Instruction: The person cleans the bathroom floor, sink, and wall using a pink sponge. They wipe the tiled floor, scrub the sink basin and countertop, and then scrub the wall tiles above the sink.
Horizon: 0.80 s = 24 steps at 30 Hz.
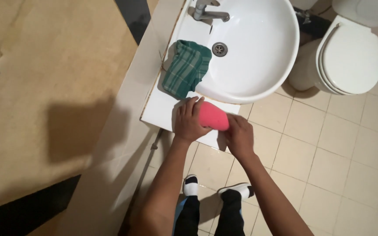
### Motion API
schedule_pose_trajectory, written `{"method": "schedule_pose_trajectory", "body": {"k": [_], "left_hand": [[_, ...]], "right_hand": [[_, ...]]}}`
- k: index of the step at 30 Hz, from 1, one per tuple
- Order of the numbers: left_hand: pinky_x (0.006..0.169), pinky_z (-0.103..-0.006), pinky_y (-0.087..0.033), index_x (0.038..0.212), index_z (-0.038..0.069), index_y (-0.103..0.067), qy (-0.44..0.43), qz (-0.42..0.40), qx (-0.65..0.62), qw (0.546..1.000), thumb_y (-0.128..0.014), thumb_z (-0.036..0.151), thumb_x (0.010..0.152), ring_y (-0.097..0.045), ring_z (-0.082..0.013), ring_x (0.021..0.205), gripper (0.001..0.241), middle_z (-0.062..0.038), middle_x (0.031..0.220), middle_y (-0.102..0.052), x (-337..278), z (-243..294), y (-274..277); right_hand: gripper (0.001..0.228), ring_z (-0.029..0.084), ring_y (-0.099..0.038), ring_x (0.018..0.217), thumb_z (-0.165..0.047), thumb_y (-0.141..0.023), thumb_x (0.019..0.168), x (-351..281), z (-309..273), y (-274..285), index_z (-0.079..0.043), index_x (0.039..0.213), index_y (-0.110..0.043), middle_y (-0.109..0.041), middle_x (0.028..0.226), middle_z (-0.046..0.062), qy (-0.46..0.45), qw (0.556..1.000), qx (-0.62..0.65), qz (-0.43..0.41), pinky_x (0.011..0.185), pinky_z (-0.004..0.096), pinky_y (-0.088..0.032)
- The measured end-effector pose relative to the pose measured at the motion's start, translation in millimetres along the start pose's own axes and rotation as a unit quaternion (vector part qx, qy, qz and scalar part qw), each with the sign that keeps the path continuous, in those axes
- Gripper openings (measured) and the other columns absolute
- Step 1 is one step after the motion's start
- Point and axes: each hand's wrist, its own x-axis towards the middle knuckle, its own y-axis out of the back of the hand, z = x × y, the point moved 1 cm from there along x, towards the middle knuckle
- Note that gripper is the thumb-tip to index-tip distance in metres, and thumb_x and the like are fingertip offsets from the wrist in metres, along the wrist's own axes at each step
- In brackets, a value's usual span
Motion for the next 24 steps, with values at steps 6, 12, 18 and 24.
{"method": "schedule_pose_trajectory", "body": {"k": [6,12,18,24], "left_hand": [[0.106,-0.0515,-0.038,0.149,0.012,-0.045,0.016,-0.009,0.006,1.0,-0.081,0.048,0.066,-0.051,-0.0356,0.132,0.097,-0.014,0.147,-0.048,0.5,1.5,3.7],[0.107,-0.0525,-0.035,0.151,0.011,-0.045,0.052,0.035,0.046,0.997,-0.058,0.041,0.089,-0.05,-0.0337,0.132,0.07,-0.017,0.149,-0.048,-9.5,-14.0,-13.1],[0.113,-0.0492,-0.03,0.155,0.008,-0.043,0.146,0.072,0.082,0.983,-0.051,0.029,0.096,-0.044,-0.0371,0.141,0.064,-0.019,0.161,-0.04,-2.9,-5.8,-4.2],[0.113,-0.0479,-0.03,0.153,0.006,-0.046,0.171,0.048,0.061,0.982,-0.05,0.021,0.094,-0.043,-0.0333,0.145,0.06,-0.016,0.163,-0.039,1.7,-3.1,-0.7]], "right_hand": [[0.093,0.043,-0.054,0.127,-0.03,-0.081,0.063,7.2,-2.1,14.3,0.001,0.145,-0.048,-0.057,0.138,0.026,0.053,0.994,-0.097,0.024,0.103,0.055,-0.036],[0.07,0.036,-0.061,0.12,-0.029,-0.081,0.085,36.6,0.3,5.6,-0.023,0.15,-0.055,-0.063,0.137,0.015,0.021,0.992,-0.074,-0.1,0.102,0.051,-0.044],[0.073,0.032,-0.062,0.117,-0.025,-0.081,0.072,-16.9,0.4,-2.6,-0.022,0.142,-0.057,-0.065,0.129,0.013,0.002,0.99,-0.104,-0.098,0.097,0.048,-0.046],[0.072,0.03,-0.064,0.113,-0.027,-0.081,0.077,4.8,16.6,-2.4,-0.024,0.144,-0.057,-0.066,0.129,0.01,0.047,0.984,-0.141,-0.099,0.092,0.047,-0.046]]}}
